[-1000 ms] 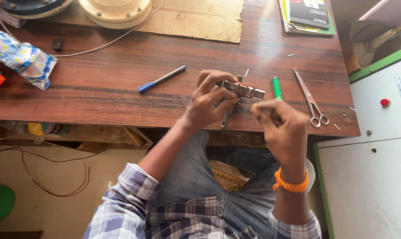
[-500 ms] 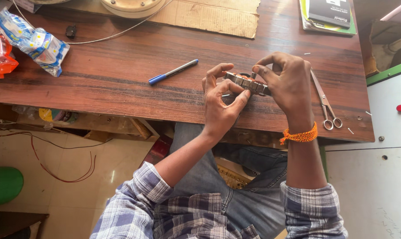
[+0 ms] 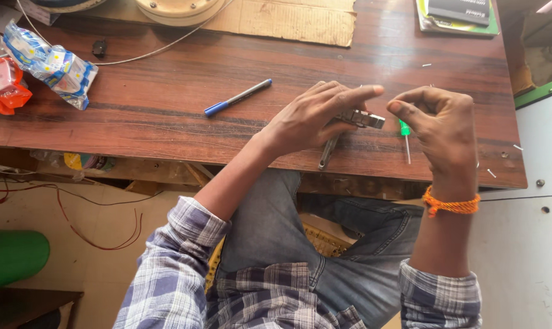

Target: The person sits at a workbench and works on a small electric motor rotor with copper windings, using their fingers to press and seat small components around the rotor's circumference, turning the rotor to reach different sections. They hold the rotor steady with one hand while fitting parts with the other.

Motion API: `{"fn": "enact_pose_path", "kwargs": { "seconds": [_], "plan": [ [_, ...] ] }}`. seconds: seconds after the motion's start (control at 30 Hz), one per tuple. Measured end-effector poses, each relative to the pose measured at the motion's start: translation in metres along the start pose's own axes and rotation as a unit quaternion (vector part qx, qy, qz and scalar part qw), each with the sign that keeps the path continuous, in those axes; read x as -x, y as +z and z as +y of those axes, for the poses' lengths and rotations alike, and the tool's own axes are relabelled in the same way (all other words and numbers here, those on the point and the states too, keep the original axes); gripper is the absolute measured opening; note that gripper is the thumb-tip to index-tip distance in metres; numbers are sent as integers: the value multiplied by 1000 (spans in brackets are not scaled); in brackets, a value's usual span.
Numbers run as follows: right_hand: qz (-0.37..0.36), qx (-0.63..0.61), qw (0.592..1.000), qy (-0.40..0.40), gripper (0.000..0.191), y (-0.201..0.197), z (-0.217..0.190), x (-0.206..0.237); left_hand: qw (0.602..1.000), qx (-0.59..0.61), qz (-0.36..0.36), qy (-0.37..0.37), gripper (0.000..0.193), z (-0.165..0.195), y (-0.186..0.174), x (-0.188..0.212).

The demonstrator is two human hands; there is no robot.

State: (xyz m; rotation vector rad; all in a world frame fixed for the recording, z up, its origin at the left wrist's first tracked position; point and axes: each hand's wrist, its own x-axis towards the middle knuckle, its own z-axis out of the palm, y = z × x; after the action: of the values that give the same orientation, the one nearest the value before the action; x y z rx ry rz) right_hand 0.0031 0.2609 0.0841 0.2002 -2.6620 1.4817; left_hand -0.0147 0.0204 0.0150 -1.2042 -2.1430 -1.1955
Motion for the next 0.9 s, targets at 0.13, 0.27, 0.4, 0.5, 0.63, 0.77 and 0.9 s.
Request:
{"fn": "enact_pose_path", "kwargs": {
  "seconds": [0.13,0.27,0.4,0.5,0.63,0.77,0.9],
  "plan": [
    [-26,-83,996,3,14,-5,-9,16,997,59,-19,-56,83,1,-2,0],
    [-54,-28,998,4,11,6,-21,26,999,30,-1,20,66,-3,-7,-3],
    [-38,36,999,-7,10,21,-28,38,999,30,-16,-8,69,-5,-10,-3],
    [-14,26,999,-19,9,25,-29,42,999,33,-30,-22,74,-2,-11,-4],
    [-2,-20,1000,-21,11,22,-28,38,997,58,-19,-49,79,1,-10,-4],
    [-1,-18,1000,2,13,22,-26,38,996,74,18,-38,86,1,-9,-3],
    [5,-23,1000,1,12,23,-24,42,995,81,27,-47,86,0,-7,-2]
  ]
}}
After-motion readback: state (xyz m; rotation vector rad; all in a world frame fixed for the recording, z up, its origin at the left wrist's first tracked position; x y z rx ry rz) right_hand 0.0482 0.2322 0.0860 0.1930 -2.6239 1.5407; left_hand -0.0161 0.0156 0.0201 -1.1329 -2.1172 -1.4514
